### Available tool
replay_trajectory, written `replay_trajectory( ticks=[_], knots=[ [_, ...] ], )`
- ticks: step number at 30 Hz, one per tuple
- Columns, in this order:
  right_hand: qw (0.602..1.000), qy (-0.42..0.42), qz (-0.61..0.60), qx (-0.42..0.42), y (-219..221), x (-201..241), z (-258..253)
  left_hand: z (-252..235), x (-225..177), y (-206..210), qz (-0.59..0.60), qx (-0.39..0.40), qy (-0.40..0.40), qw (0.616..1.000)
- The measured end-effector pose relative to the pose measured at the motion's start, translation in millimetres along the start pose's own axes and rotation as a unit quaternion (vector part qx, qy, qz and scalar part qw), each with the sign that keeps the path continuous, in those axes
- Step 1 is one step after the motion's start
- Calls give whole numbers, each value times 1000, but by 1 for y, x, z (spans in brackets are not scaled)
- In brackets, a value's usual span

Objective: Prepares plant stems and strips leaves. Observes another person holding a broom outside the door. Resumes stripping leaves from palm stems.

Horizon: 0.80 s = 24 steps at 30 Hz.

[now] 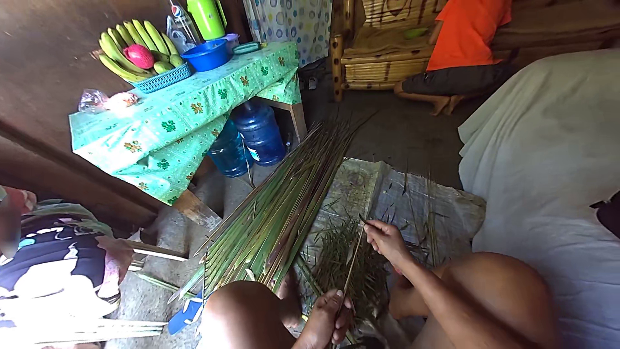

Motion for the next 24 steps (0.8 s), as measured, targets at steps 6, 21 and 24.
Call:
replay_trajectory(
  ticks=[6, 21, 24],
  knots=[
    [994, -11, -39, -98, -20, 0, -15, 5, -6, -3, 32, 77, -41, 996],
    [970, 142, -183, 78, 6, 9, 23, 26, -11, -3, -16, -1, -35, 999],
    [975, 83, -161, 126, 20, 12, 43, 10, -19, 2, -34, -20, -27, 999]
  ],
)
Point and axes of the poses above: each hand's wrist, its own z-axis away from the middle knuckle, its own y-axis out of the palm, x = y × z, the point moved 3 cm from there along -z, towards the middle knuckle, and after that the axes turned 2 degrees about -z, right-handed, at the moved point
